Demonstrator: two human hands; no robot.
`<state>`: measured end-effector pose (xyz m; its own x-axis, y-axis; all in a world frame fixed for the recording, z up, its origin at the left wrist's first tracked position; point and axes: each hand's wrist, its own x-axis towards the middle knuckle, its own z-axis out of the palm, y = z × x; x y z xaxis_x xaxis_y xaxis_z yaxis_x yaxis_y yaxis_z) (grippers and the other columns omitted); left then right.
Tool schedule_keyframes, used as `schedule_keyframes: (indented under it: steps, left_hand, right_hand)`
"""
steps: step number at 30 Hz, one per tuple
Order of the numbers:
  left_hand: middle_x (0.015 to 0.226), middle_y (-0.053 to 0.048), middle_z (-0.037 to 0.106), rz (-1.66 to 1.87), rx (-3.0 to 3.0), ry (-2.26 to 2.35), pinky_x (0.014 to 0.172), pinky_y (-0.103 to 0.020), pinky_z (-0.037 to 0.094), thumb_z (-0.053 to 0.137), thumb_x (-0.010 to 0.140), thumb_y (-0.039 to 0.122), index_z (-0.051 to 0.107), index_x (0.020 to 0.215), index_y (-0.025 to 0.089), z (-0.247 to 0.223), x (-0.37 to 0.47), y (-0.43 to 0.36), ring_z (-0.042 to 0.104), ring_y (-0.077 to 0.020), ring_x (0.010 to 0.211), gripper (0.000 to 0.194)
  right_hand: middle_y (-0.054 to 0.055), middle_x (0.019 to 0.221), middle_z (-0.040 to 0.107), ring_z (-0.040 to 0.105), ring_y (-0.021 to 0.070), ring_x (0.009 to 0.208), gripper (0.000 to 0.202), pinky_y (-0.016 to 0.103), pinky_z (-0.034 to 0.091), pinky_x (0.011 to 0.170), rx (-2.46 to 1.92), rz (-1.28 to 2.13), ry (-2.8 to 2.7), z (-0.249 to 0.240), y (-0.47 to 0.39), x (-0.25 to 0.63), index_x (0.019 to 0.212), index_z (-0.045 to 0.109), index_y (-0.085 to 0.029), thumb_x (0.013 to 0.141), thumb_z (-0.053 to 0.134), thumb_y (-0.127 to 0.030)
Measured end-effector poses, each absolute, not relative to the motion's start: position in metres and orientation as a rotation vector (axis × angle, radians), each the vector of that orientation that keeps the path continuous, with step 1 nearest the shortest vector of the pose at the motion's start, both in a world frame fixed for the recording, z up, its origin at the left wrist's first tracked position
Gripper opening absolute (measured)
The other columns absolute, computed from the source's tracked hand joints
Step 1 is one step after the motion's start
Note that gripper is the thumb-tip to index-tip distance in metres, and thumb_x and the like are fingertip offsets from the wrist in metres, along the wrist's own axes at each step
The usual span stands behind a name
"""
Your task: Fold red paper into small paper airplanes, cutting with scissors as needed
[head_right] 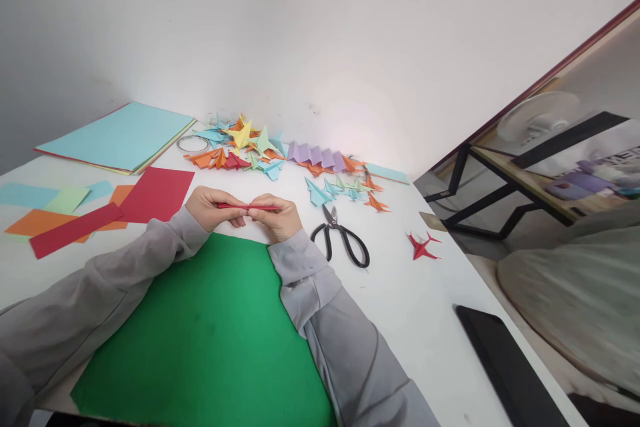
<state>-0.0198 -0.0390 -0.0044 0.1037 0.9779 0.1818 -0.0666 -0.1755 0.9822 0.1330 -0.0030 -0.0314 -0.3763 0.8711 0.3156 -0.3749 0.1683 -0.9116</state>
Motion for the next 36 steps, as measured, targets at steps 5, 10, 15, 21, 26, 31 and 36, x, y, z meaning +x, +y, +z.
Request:
schedule_keyframes:
  steps: [5, 10, 15, 21, 26, 31, 36]
  left_hand:
    - [0.049, -0.004, 0.064, 1.221, 1.270, 0.993, 0.049, -0.027, 0.055, 0.076, 0.052, 0.024, 0.068, 0.065, 0.009, -0.001, -0.021, -0.039, 0.062, -0.0149, 0.045, 0.021]
    - [0.049, -0.005, 0.065, 1.155, 1.153, 0.973, 0.049, -0.028, 0.055, 0.079, 0.048, 0.029, 0.068, 0.066, 0.008, 0.002, -0.023, -0.037, 0.063, -0.0166, 0.046, 0.030]
    - [0.063, -0.008, 0.069, 1.122, 1.058, 0.934, 0.046, -0.026, 0.054, 0.077, 0.053, 0.032, 0.067, 0.068, 0.008, 0.002, -0.025, -0.035, 0.065, -0.0181, 0.052, 0.029]
    - [0.075, -0.014, 0.071, 1.012, 0.946, 0.875, 0.046, -0.025, 0.054, 0.063, 0.071, 0.029, 0.066, 0.068, 0.006, 0.004, -0.029, -0.033, 0.065, -0.0183, 0.053, 0.023]
    - [0.072, -0.016, 0.070, 1.004, 0.898, 0.909, 0.045, -0.026, 0.054, 0.055, 0.077, 0.024, 0.064, 0.067, 0.005, 0.007, -0.028, -0.033, 0.065, -0.0183, 0.051, 0.023]
    - [0.070, -0.014, 0.070, 1.014, 0.923, 0.908, 0.044, -0.025, 0.054, 0.066, 0.068, 0.029, 0.064, 0.065, 0.005, 0.005, -0.028, -0.032, 0.065, -0.0186, 0.051, 0.025]
    - [0.065, -0.007, 0.069, 1.093, 1.030, 0.978, 0.036, -0.021, 0.049, 0.077, 0.053, 0.028, 0.066, 0.068, 0.008, -0.001, -0.024, -0.034, 0.062, -0.0146, 0.045, 0.027]
  right_hand:
    - [-0.003, 0.066, 0.060, 0.055, 0.0102, 0.054, 0.015, 0.029, 0.045, 0.053, -0.544, 1.468, -1.339, -0.030, -0.004, 0.132, 0.064, 0.070, -0.024, 0.051, 0.079, -0.024]
    - [-0.003, 0.061, 0.060, 0.054, 0.0098, 0.051, 0.015, 0.027, 0.043, 0.050, -0.566, 1.487, -1.263, -0.025, -0.007, 0.129, 0.060, 0.070, -0.024, 0.049, 0.079, -0.025]
    - [-0.005, 0.055, 0.060, 0.052, 0.0079, 0.047, 0.017, 0.024, 0.042, 0.046, -0.624, 1.535, -1.097, -0.020, -0.010, 0.128, 0.058, 0.069, -0.023, 0.045, 0.080, -0.022]
    - [-0.004, 0.043, 0.058, 0.049, 0.0068, 0.041, 0.018, 0.022, 0.043, 0.045, -0.721, 1.626, -0.942, -0.020, -0.007, 0.129, 0.056, 0.069, -0.019, 0.042, 0.081, -0.019]
    - [-0.003, 0.044, 0.060, 0.048, 0.0055, 0.039, 0.020, 0.021, 0.042, 0.043, -0.764, 1.648, -0.868, -0.019, -0.007, 0.129, 0.053, 0.068, -0.017, 0.038, 0.082, -0.018]
    - [-0.003, 0.043, 0.060, 0.047, 0.0054, 0.039, 0.021, 0.020, 0.041, 0.042, -0.779, 1.647, -0.866, -0.018, -0.007, 0.128, 0.053, 0.068, -0.017, 0.037, 0.082, -0.018]
    - [-0.003, 0.042, 0.059, 0.048, 0.0056, 0.039, 0.020, 0.020, 0.039, 0.042, -0.777, 1.615, -0.939, -0.019, -0.008, 0.127, 0.054, 0.069, -0.017, 0.039, 0.082, -0.018]
